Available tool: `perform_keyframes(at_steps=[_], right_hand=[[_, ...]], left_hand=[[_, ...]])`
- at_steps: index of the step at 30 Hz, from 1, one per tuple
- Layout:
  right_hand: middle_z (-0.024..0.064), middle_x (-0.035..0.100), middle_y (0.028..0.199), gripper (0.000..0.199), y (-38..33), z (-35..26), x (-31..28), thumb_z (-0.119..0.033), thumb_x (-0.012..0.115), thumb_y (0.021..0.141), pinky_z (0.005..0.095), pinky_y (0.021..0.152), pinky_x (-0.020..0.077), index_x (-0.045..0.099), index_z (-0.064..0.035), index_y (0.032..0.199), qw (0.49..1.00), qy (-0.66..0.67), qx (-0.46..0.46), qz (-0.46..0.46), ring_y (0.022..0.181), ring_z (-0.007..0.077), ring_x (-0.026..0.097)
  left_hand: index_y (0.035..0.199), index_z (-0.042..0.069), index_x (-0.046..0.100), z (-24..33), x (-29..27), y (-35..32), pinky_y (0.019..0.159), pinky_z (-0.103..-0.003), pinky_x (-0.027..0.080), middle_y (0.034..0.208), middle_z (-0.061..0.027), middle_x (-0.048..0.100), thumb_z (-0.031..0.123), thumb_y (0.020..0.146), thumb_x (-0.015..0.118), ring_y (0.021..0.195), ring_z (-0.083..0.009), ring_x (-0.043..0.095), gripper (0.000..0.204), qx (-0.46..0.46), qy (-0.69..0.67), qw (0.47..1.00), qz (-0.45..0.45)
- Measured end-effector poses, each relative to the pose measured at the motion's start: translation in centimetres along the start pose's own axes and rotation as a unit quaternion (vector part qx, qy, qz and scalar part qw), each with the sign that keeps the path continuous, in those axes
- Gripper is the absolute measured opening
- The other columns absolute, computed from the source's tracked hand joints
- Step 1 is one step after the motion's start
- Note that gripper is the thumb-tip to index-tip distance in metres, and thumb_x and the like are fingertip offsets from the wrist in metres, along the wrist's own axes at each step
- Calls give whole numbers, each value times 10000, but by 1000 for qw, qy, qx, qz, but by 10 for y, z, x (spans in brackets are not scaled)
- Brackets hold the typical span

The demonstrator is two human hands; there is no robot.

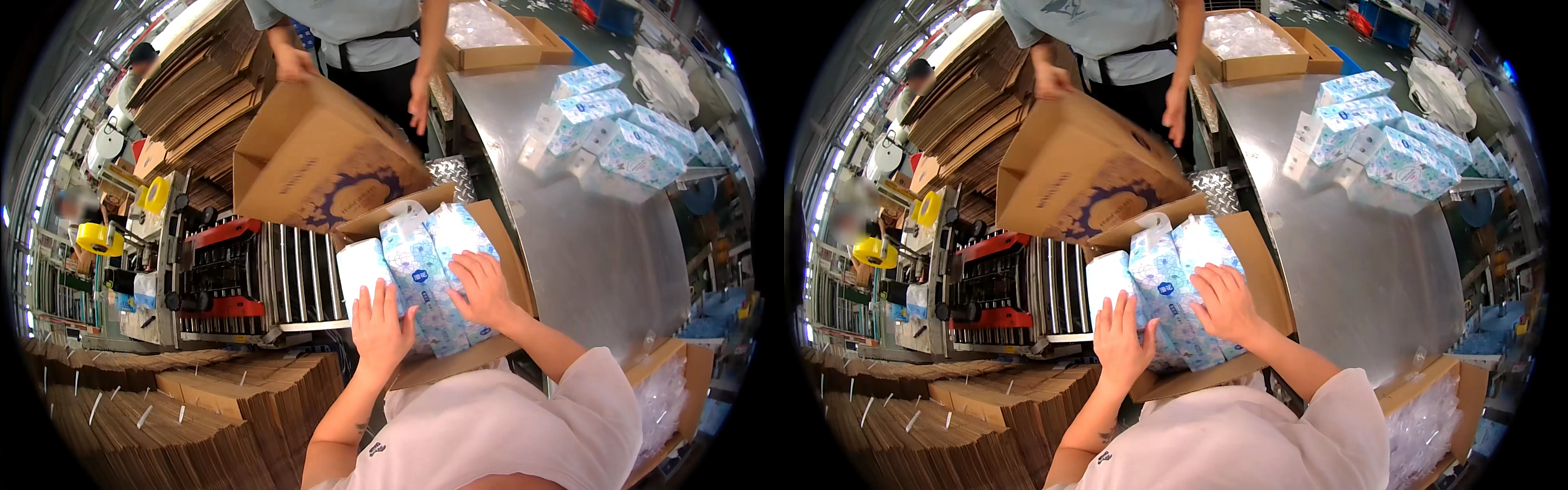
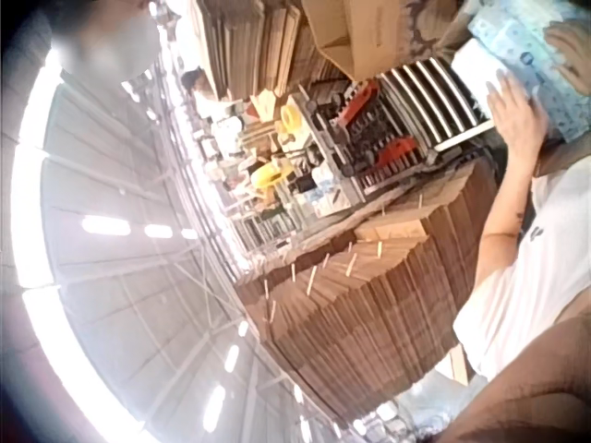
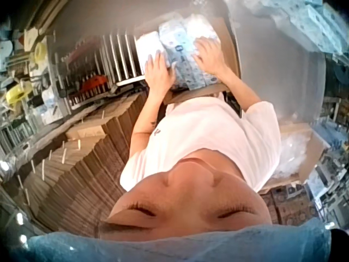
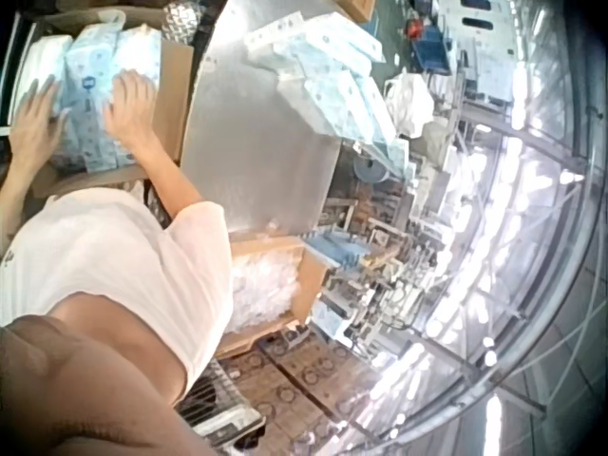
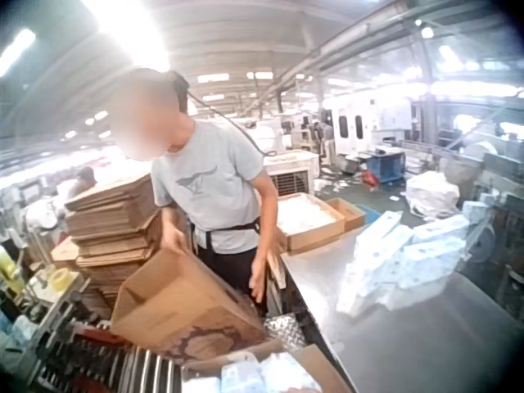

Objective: The person packs multiple packages of tissue paper into cardboard boxes by hand, pulls a box through a taping machine, and stacks folded cardboard boxes onto the assembly line.

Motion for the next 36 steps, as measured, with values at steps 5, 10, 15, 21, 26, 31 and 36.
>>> perform_keyframes(at_steps=[5, 10, 15, 21, 26, 31, 36], right_hand=[[121, 517, 1090, 450, -25, -8, -10, -141, 724, 649, 418, 867, 402, 573, -20, 1056, 997, -8, -13, 74, 998, 303, 511], [139, 534, 1056, 458, -32, 0, -21, -174, 732, 667, 407, 849, 409, 571, -26, 1069, 994, 39, 4, 103, 963, 305, 526], [176, 572, 1027, 472, 41, 15, 0, -345, 662, 765, 401, 878, 409, 560, -18, 1090, 997, -6, -65, -29, 974, 303, 542], [149, 660, 853, 523, 67, 98, 120, -587, 398, 859, 450, 662, 508, 636, -144, 1002, 954, -84, 33, -285, 775, 329, 650], [183, 624, 1082, 493, 73, 117, 197, -511, 387, 895, 469, 920, 420, 665, -125, 1024, 954, -44, 108, -278, 1037, 336, 586], [222, 451, 1310, 566, 1, 69, 161, -430, 489, 844, 530, 1002, 295, 525, -6, 1217, 983, -158, 14, -97, 1266, 350, 369], [217, 444, 1310, 516, 1, 103, 190, -405, 501, 836, 552, 976, 312, 535, -12, 1168, 980, -166, -14, -108, 1239, 372, 380]], left_hand=[[1105, 23, 584, 3, -1, -4, 887, -479, 428, 1166, -161, 581, 294, 756, 684, 1079, -403, 532, 454, 2, 7, 1000, 12], [1109, 17, 583, 3, -2, -5, 882, -468, 436, 1154, -159, 587, 313, 758, 689, 1058, -413, 538, 472, 2, -19, 1000, 13], [1148, 31, 575, -19, 9, 42, 823, -428, 476, 1152, -160, 589, 458, 790, 618, 1015, -402, 562, 559, -26, -43, 996, -72], [1034, 151, 664, -59, 149, 94, 793, -455, 487, 908, -150, 672, 639, 853, 334, 873, -346, 638, 617, -62, -44, 949, -307], [1032, 9, 654, -125, 213, 84, 893, -434, 453, 969, -180, 660, 606, 890, 265, 956, -351, 617, 726, -123, 9, 986, -113], [1188, -11, 542, -103, 245, 45, 994, -534, 320, 1289, -226, 472, 464, 855, 477, 1225, -347, 426, 584, -152, -53, 987, -14], [1360, -13, 323, -65, 253, 2, 1061, -593, 148, 1466, -246, 186, 448, 859, 470, 1368, -378, 171, 697, -162, -26, 979, -122]])
Point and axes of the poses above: each hand's wrist, its own y-axis towards the middle knuckle, its own x-axis out of the palm, z = x × y, the point moved 7 cm from there along y, towards the middle knuckle
